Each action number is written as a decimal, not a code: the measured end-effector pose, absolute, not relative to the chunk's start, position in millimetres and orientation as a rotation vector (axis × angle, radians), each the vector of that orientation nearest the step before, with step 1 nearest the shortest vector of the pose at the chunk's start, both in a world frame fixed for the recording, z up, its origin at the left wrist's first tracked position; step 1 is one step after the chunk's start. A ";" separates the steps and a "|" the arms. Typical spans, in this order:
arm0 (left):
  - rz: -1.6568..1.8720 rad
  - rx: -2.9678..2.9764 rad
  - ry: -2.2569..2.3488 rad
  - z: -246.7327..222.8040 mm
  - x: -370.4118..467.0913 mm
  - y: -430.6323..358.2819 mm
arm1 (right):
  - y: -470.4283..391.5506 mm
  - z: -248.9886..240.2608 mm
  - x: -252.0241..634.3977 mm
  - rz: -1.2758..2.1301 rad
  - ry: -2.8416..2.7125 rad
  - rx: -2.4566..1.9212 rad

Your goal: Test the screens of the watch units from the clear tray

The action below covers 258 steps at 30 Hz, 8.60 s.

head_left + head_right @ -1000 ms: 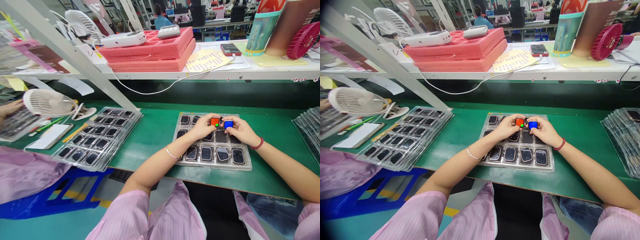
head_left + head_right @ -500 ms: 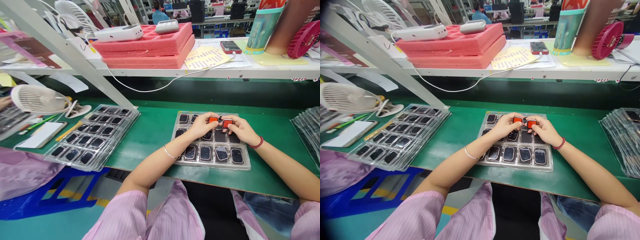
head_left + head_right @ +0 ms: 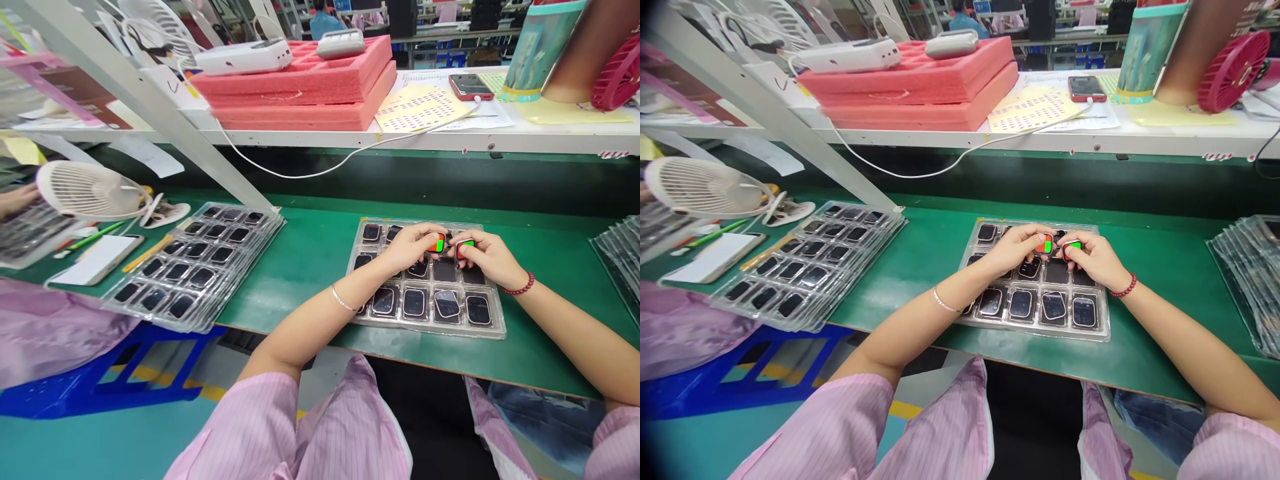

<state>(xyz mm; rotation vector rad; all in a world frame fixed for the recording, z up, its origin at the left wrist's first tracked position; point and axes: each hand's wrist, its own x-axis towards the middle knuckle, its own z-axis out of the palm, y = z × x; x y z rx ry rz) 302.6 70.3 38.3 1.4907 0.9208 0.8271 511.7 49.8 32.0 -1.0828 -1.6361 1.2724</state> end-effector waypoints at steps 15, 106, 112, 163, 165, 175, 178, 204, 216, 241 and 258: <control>0.915 1.427 0.804 30.2 304.3 72.2 | 49.1 30.6 513.0 1.314 -1.626 -1.084; 0.927 1.499 0.891 26.4 303.4 75.7 | 51.3 26.7 512.4 1.231 -1.747 -1.013; 0.948 1.648 0.906 26.2 304.0 76.6 | 52.4 24.3 514.7 1.212 -1.734 -1.025; 0.848 1.410 0.852 32.9 303.2 73.5 | 53.2 26.8 510.0 1.206 -1.627 -1.033; 0.854 1.419 0.852 32.1 303.2 73.9 | 53.0 26.5 509.8 1.208 -1.635 -1.029; 0.845 1.438 0.874 32.0 303.9 73.5 | 51.5 26.9 508.5 1.184 -1.656 -1.011; 0.849 1.430 0.883 33.0 304.5 73.2 | 52.0 27.2 508.7 1.203 -1.653 -1.011; 0.806 1.476 0.917 38.2 304.3 71.0 | 52.4 27.2 508.8 1.209 -1.634 -1.024; 0.841 1.478 0.922 42.1 304.7 68.2 | 52.0 26.9 511.0 1.247 -1.647 -1.035; 0.800 1.329 0.825 31.4 302.2 75.5 | 53.1 23.8 510.1 1.181 -1.705 -1.002; -0.053 1.087 -0.072 173.6 293.8 -28.7 | 51.9 42.9 518.5 1.557 -1.325 -0.971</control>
